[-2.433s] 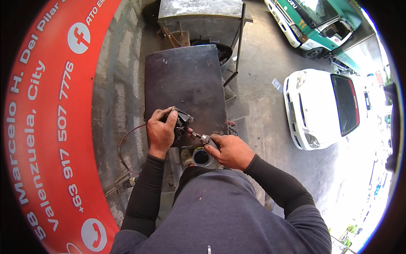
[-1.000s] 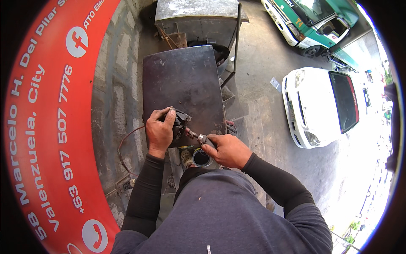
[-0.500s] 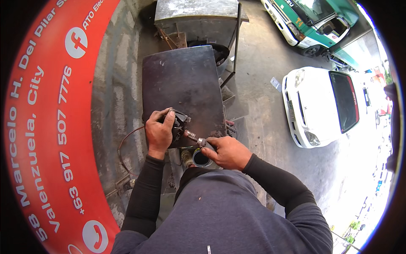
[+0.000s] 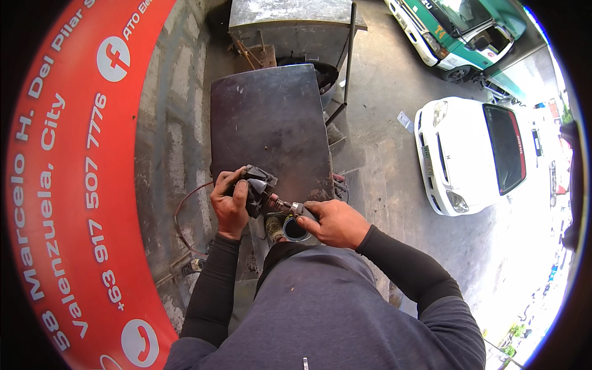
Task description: The person uses a soldering iron to work on a small electrical component held in the left hand. The person repeatedly applies the soldering iron to the component's terminals while standing at a workbench.
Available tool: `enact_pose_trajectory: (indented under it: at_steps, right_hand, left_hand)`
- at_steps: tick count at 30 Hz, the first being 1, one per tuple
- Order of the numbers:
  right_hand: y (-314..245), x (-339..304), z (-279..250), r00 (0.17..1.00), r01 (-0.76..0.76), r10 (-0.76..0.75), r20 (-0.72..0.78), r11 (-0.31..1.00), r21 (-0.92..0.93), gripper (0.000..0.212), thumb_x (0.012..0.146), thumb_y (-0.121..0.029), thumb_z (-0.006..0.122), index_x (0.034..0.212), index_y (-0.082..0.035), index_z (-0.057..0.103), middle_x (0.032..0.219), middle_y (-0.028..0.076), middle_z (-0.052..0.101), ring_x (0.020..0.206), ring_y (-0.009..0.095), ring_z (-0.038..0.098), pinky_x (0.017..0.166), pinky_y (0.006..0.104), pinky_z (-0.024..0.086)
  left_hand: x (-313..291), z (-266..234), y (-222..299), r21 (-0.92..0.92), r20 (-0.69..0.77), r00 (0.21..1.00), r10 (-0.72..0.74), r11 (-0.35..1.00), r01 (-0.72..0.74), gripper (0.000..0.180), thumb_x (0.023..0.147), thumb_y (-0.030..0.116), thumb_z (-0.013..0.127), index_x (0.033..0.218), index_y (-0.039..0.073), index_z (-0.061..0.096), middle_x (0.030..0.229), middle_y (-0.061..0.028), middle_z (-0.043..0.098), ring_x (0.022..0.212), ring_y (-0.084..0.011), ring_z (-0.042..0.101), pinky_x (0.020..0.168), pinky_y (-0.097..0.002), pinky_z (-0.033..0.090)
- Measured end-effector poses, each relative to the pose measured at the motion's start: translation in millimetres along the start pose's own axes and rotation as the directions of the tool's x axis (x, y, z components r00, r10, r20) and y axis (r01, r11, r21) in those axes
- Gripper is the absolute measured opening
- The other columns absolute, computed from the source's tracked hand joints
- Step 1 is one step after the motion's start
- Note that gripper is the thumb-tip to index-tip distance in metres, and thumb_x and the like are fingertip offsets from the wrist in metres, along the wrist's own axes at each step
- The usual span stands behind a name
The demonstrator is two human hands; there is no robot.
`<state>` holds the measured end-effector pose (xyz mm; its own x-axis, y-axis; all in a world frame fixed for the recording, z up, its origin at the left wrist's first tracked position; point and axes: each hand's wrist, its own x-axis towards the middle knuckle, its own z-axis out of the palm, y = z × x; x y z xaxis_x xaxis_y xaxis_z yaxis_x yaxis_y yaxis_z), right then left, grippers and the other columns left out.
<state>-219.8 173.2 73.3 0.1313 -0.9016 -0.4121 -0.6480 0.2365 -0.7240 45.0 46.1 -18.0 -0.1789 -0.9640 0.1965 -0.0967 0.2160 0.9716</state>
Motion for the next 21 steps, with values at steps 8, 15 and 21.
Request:
enact_pose_trajectory:
  at_steps: [8, 15, 21]
  right_hand:
    - [-3.0, -1.3, 2.8, 0.999, 0.03, -0.03, 0.021, 1.0, 0.008, 0.046, 0.118, -0.044, 0.071, 0.129, -0.001, 0.08, 0.096, 0.028, 0.08, 0.093, 0.049, 0.079, 0.084, 0.0541, 0.061]
    - [5.0, -0.9, 5.1, 1.0, 0.013, -0.013, -0.017, 1.0, -0.005, 0.047, 0.117, -0.046, 0.071, 0.12, -0.001, 0.08, 0.091, 0.026, 0.079, 0.09, 0.049, 0.079, 0.082, 0.0561, 0.061]
    - [-3.4, 0.0, 1.1, 1.0, -0.014, 0.014, 0.018, 1.0, -0.016, 0.045, 0.117, -0.044, 0.071, 0.127, -0.002, 0.08, 0.097, 0.026, 0.08, 0.093, 0.049, 0.078, 0.083, 0.0547, 0.06]
  left_hand:
    - [-4.3, -1.5, -5.6, -0.013, -0.009, 1.0, 0.027, 1.0, -0.027, 0.039, 0.108, 0.019, 0.074, 0.136, -0.006, 0.085, 0.114, -0.007, 0.072, 0.108, -0.0187, 0.069, 0.1, -0.0344, 0.056]
    - [-3.6, -0.3, -6.1, -0.02, -0.018, 0.999, 0.028, 0.999, -0.029, 0.04, 0.108, 0.021, 0.075, 0.136, -0.006, 0.085, 0.114, -0.006, 0.071, 0.106, -0.0179, 0.068, 0.098, -0.0338, 0.056]
    - [-3.1, 0.9, -3.1, 0.0, -0.007, 1.0, 0.002, 1.0, -0.002, 0.038, 0.109, 0.02, 0.076, 0.136, -0.005, 0.086, 0.113, -0.0055, 0.07, 0.105, -0.0173, 0.067, 0.096, -0.0328, 0.056]
